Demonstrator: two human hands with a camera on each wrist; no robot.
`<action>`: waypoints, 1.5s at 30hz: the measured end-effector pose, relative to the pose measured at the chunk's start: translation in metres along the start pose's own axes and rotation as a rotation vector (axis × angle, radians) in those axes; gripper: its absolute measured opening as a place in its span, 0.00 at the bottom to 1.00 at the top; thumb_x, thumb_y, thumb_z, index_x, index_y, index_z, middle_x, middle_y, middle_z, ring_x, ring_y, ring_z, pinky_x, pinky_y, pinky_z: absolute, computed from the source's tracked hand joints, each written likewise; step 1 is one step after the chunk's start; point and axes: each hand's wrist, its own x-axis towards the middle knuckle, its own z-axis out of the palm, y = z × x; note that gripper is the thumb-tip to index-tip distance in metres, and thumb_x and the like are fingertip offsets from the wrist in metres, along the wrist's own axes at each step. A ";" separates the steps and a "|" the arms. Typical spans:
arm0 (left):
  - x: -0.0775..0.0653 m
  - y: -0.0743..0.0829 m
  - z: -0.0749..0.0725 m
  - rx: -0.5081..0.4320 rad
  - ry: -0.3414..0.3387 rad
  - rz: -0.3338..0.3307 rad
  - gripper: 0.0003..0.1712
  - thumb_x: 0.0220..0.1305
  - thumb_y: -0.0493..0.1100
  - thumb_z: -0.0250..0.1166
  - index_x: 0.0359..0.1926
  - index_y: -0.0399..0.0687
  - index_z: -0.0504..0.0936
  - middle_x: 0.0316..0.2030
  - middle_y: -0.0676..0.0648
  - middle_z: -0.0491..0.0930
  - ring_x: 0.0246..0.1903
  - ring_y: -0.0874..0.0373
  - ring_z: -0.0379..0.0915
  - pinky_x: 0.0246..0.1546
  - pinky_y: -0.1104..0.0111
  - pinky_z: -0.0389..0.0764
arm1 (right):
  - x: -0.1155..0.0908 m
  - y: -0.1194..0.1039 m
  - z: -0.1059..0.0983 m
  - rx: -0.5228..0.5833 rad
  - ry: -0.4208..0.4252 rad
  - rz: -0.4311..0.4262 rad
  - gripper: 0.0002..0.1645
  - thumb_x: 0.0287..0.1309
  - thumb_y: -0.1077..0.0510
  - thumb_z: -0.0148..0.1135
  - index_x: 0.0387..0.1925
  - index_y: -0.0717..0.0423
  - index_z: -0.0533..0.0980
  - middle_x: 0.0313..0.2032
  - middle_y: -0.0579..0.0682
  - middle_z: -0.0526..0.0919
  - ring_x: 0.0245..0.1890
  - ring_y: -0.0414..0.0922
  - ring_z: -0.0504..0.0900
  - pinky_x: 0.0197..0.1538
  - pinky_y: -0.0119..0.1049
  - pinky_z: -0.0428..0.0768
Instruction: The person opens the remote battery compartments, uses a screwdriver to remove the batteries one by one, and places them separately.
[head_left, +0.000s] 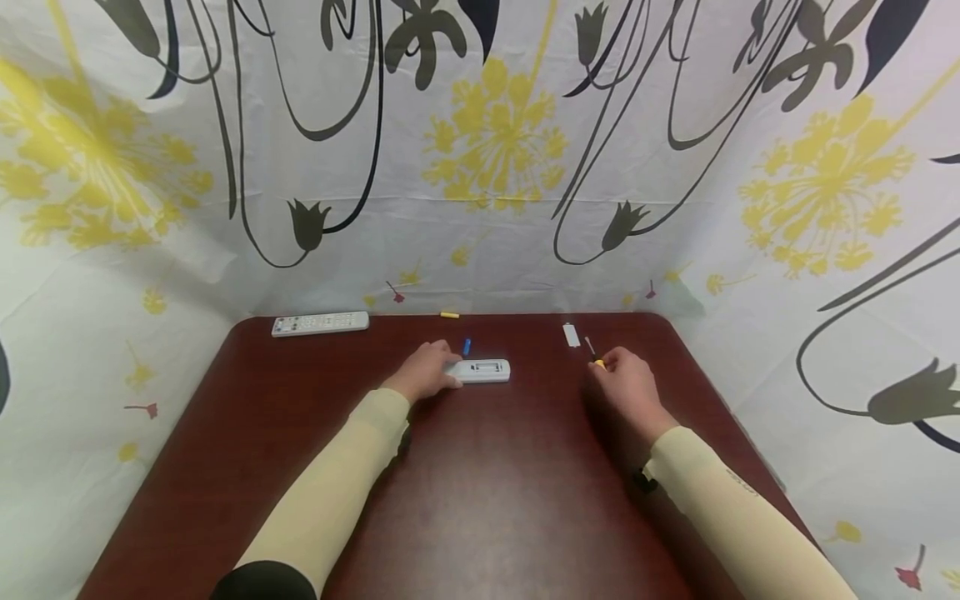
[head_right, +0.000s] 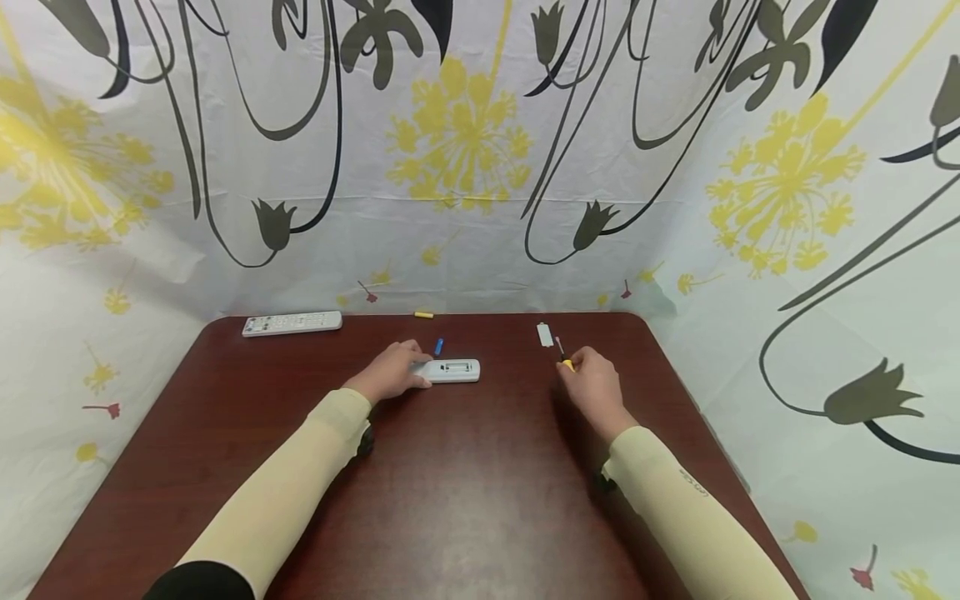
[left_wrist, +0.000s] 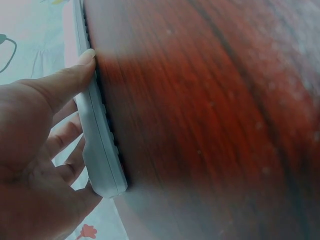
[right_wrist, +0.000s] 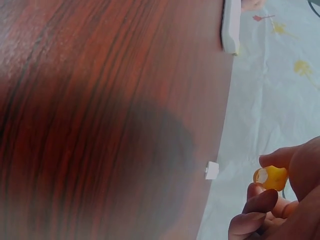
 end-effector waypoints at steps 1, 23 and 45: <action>0.000 0.000 0.000 0.001 0.000 0.000 0.29 0.73 0.51 0.78 0.70 0.50 0.86 0.57 0.45 0.78 0.56 0.48 0.72 0.63 0.54 0.78 | 0.000 0.000 0.000 -0.002 0.003 0.001 0.19 0.78 0.47 0.68 0.47 0.62 0.78 0.40 0.59 0.85 0.39 0.55 0.81 0.44 0.50 0.81; 0.000 -0.001 0.001 0.007 0.008 0.005 0.29 0.72 0.51 0.79 0.70 0.49 0.87 0.56 0.45 0.79 0.55 0.48 0.73 0.63 0.54 0.78 | 0.000 0.001 -0.001 0.000 -0.010 0.011 0.19 0.78 0.47 0.67 0.47 0.61 0.79 0.41 0.59 0.85 0.40 0.56 0.82 0.47 0.52 0.82; 0.001 -0.001 0.003 0.012 0.008 -0.009 0.29 0.72 0.51 0.78 0.70 0.50 0.86 0.56 0.45 0.79 0.55 0.49 0.72 0.63 0.54 0.78 | 0.003 0.019 0.027 -0.108 -0.061 0.014 0.17 0.75 0.47 0.67 0.45 0.59 0.80 0.38 0.56 0.87 0.35 0.55 0.82 0.43 0.54 0.81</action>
